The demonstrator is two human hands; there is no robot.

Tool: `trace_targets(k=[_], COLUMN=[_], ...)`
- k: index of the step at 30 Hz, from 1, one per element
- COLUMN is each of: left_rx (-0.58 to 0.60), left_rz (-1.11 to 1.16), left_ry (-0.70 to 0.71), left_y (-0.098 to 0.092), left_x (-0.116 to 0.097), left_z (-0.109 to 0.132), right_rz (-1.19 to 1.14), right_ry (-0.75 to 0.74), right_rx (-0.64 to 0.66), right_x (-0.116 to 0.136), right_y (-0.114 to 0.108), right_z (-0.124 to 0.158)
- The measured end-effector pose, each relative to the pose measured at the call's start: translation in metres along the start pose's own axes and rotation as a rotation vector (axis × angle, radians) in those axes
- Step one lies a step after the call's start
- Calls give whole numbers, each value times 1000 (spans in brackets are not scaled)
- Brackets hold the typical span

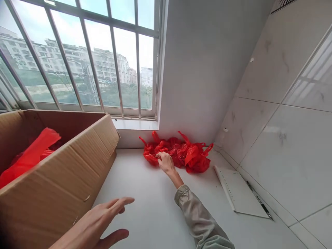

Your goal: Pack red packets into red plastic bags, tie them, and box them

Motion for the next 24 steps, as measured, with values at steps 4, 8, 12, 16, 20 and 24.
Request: trace_targets(k=[4,8,12,16,20,24], left_rx=[19,198,262,164,59,156], left_rz=[-8,6,13,-20,-75,-78], left_ry=[-167,-286,-340,-362,-294,-156], left_y=[11,15,8,-3,-11,6], left_x=[15,10,10,28,28,-2], left_z=[-6,-19,-28,-35,-52,-82], right_rz=[68,127,117,55,-7,-128], right_ry=[11,43,-18,-94,-37,-14], right_rx=[16,46,117,189,209,190], right_x=[-6,0,-4,-31,-67,-65], right_y=[25,49,56,38,2,-32], right_z=[-5,-17,-2,52,107,136])
Point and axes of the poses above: each hand's wrist, its own z-axis away from the middle knuckle, its own y-axis out of the palm, x = y × z, the point moved 9 cm from there along -z, towards the middle knuckle, and after that the axes turned 7 degrees about x, right-handed, at the moved point
